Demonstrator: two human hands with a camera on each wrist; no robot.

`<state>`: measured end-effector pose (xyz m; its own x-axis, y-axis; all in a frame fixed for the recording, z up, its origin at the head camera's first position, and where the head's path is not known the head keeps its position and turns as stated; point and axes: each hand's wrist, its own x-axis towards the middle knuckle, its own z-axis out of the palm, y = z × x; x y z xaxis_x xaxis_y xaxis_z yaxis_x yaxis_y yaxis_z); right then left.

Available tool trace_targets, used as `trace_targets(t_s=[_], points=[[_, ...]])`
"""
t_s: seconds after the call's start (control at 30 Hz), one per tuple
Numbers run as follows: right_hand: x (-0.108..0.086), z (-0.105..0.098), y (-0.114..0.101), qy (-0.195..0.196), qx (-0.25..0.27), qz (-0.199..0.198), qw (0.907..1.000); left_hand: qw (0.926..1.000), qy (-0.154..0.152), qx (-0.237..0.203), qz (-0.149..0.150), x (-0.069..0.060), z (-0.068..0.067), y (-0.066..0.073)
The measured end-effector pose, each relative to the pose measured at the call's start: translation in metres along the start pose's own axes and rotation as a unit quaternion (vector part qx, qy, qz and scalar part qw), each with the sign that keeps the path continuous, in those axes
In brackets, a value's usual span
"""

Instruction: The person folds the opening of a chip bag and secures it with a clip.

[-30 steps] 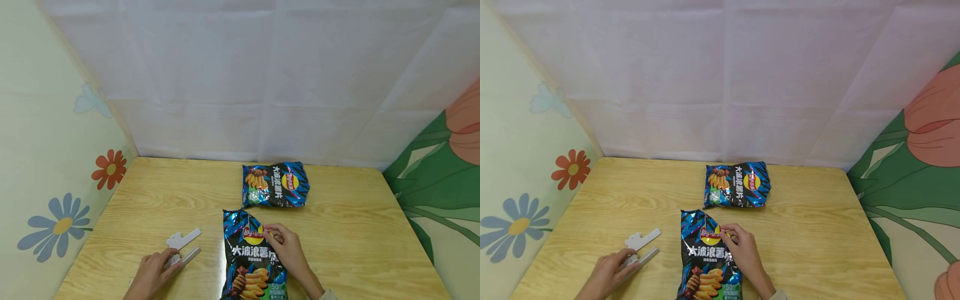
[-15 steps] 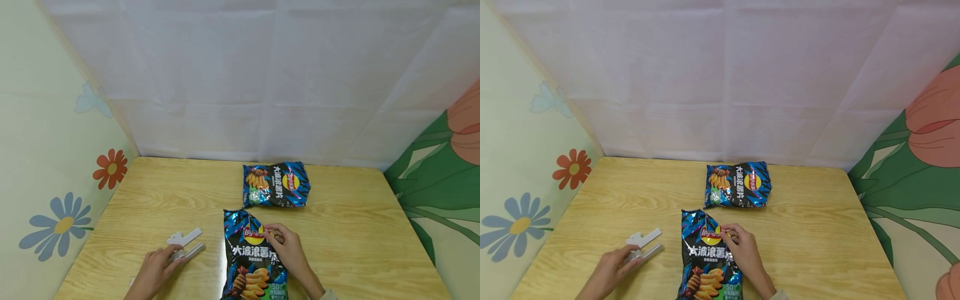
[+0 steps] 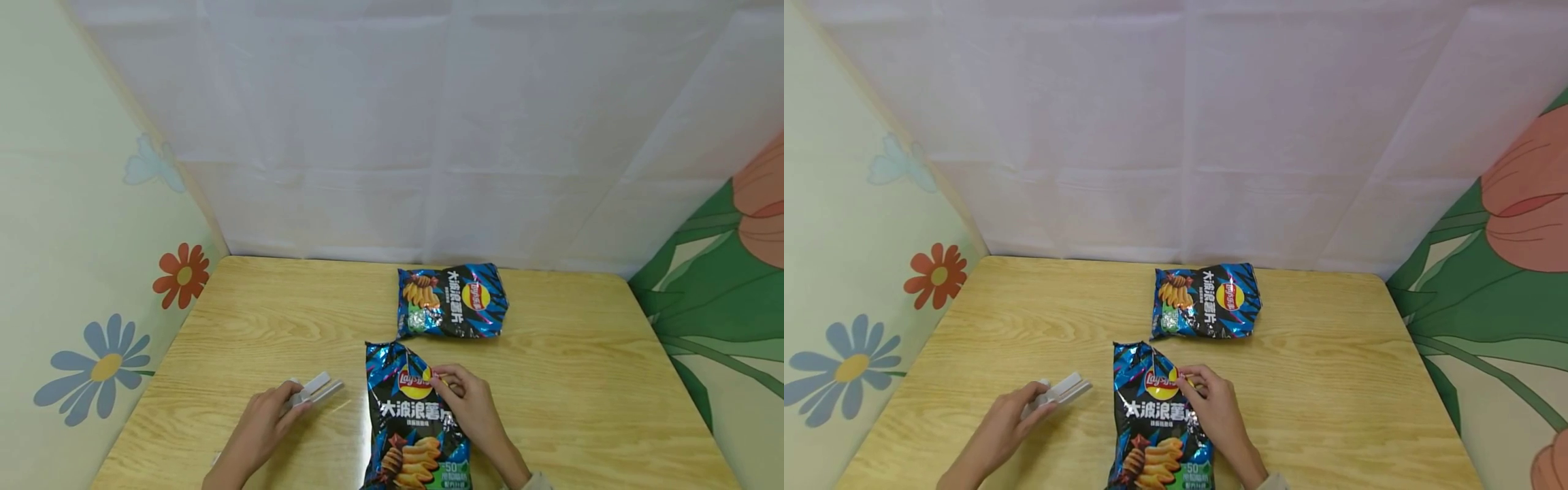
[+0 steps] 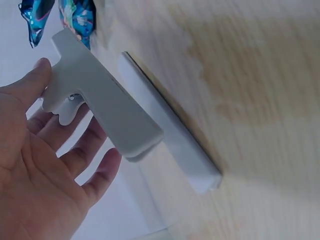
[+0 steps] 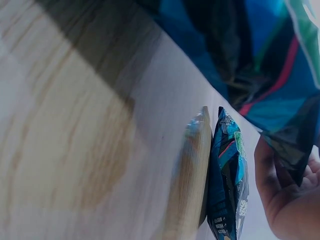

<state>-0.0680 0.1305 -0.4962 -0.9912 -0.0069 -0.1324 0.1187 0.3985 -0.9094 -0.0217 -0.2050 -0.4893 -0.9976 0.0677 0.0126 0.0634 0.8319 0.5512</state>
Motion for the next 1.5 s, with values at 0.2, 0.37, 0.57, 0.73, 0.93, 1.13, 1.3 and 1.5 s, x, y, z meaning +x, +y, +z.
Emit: trace_targets(t_s=[0.2,0.37,0.57,0.73,0.93,1.13,1.3,1.5], points=[[0.000,0.000,0.000,0.000,-0.006,0.002,1.0000,0.9999,0.001,-0.002,0.013,0.006,-0.001,0.004],[0.001,0.000,0.001,-0.001,-0.003,0.000,1.0000,1.0000,-0.004,-0.003,0.008,0.010,-0.003,0.008],[0.001,0.000,0.001,-0.008,-0.005,0.000,1.0000,0.9985,0.001,-0.053,0.010,0.014,-0.007,0.015],[0.001,-0.001,-0.001,-0.013,-0.009,0.008,0.9998,0.9977,0.027,-0.058,0.023,0.018,-0.008,0.020],[0.001,-0.001,-0.004,-0.018,-0.015,0.013,0.9997,0.9980,0.039,-0.036,0.033,0.024,-0.010,0.027],[0.001,-0.001,-0.004,-0.020,-0.014,0.010,0.9996,0.9978,0.039,-0.034,0.041,0.031,-0.011,0.036],[0.001,-0.002,-0.004,-0.027,-0.010,0.010,0.9995,0.9953,0.049,-0.045,0.071,0.036,-0.012,0.041],[0.002,-0.003,-0.003,-0.034,-0.009,0.003,0.9994,0.9884,0.064,-0.022,0.136,0.047,-0.016,0.049]])
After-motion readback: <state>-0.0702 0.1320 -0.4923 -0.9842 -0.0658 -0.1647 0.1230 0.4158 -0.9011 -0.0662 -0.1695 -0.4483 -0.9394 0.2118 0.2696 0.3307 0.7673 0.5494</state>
